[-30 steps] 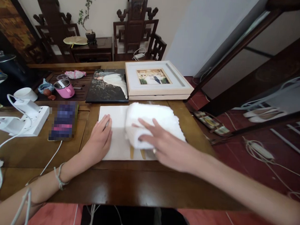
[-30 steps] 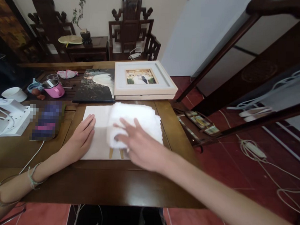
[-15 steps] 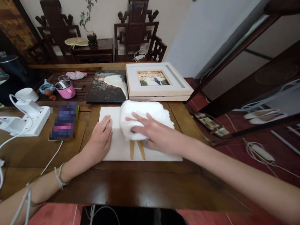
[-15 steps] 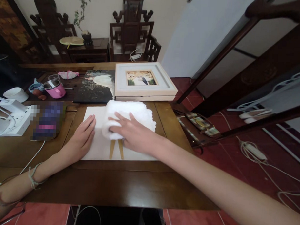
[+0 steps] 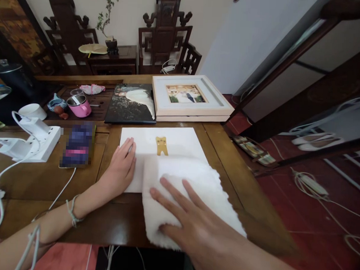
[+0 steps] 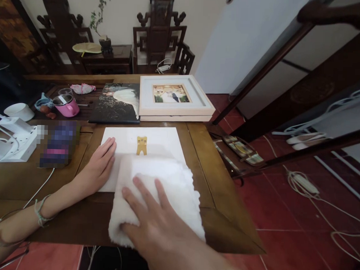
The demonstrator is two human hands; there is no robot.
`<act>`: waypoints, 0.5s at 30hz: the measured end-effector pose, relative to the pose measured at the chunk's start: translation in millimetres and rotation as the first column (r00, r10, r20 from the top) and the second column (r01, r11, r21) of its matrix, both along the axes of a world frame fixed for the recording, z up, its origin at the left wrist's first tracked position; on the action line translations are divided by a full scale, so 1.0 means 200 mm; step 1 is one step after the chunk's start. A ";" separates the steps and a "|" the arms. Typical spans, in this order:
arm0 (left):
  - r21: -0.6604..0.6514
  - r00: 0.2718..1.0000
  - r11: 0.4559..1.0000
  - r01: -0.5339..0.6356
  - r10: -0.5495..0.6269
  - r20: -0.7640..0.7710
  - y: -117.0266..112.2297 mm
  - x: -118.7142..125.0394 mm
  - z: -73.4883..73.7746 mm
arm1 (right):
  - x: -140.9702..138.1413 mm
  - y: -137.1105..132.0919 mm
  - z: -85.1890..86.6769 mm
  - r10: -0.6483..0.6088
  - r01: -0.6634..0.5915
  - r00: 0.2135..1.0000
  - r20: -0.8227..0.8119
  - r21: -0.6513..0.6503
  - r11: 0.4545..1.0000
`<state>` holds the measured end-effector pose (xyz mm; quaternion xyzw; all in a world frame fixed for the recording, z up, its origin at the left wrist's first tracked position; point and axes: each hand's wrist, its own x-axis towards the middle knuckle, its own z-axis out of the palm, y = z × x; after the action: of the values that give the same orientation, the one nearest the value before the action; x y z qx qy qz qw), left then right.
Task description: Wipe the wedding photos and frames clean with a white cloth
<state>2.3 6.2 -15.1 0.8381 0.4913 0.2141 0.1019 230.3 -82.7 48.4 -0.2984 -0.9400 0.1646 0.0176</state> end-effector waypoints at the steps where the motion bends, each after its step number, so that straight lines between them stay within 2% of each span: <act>1: 0.006 1.000 1.000 -0.003 0.003 0.001 0.00 0.00 0.00 | 0.00 -0.01 0.01 0.008 -0.008 1.000 0.001 -0.026 1.000; 3: 0.012 1.000 1.000 -0.005 0.005 -0.002 0.00 0.00 -0.01 | 0.01 0.02 0.03 0.022 -0.019 0.999 0.036 -0.083 0.996; 6: 0.009 1.000 1.000 0.001 0.000 -0.012 0.00 0.00 -0.01 | 0.01 0.19 0.06 -0.010 0.018 0.995 0.095 -0.081 0.997; 11: 0.036 1.000 0.999 -0.015 0.015 0.026 0.01 -0.01 0.00 | -0.01 0.54 0.07 -0.069 0.061 0.991 0.115 0.074 0.995; 13: 0.055 0.999 0.998 -0.026 0.024 0.034 0.01 -0.01 0.00 | -0.03 0.62 0.06 -0.057 0.038 0.990 0.125 0.150 0.988; 15: 0.062 0.999 0.998 -0.031 0.029 0.041 0.01 -0.01 0.00 | -0.05 0.65 0.05 -0.039 0.003 0.986 0.165 0.211 0.977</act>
<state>0.1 8.1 -15.2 0.8289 0.4947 0.2479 0.0822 220.8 46.9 58.2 -0.3176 -0.9470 0.0383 -0.0287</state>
